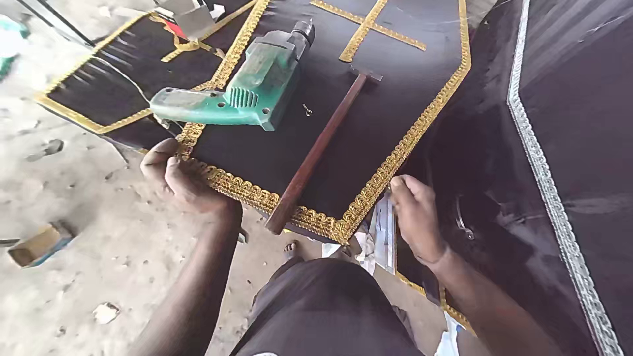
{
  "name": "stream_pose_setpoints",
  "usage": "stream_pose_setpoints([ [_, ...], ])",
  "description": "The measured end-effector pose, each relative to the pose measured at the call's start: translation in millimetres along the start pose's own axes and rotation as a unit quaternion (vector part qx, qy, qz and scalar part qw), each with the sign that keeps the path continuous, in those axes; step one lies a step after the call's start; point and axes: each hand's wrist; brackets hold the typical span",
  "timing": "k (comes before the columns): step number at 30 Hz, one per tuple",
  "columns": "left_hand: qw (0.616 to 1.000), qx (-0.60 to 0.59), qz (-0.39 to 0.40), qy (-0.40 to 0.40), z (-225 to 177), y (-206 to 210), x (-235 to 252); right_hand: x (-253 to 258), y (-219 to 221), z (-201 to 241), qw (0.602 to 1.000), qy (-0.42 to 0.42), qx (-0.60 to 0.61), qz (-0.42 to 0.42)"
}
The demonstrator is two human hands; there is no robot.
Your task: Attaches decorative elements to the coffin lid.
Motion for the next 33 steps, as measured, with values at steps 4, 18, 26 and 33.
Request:
stream_pose_setpoints([
  [4,1.000,0.004,-0.003,0.002,-1.2,1.6,-0.1,6.1,1.5,36.5,0.907,0.338,0.250,-0.043],
  [18,1.000,0.024,-0.008,0.017,-1.5,0.7,0.9,23.8,-38.5,-23.7,0.675,-0.576,-0.460,0.022],
  [26,1.000,-0.005,-0.003,0.016,0.0,2.3,-1.1,9.4,-12.4,-29.4,0.917,-0.330,-0.224,-0.005],
  [33,1.000,0.006,0.000,0.003,-1.3,1.8,-1.3,3.4,0.5,25.2,0.915,0.277,0.290,-0.044],
])
Point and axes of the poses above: each hand's wrist, its own x-axis towards the middle knuckle, its own y-axis out of the palm, z = x × y, and after that the axes turned 13 degrees about x, right-handed
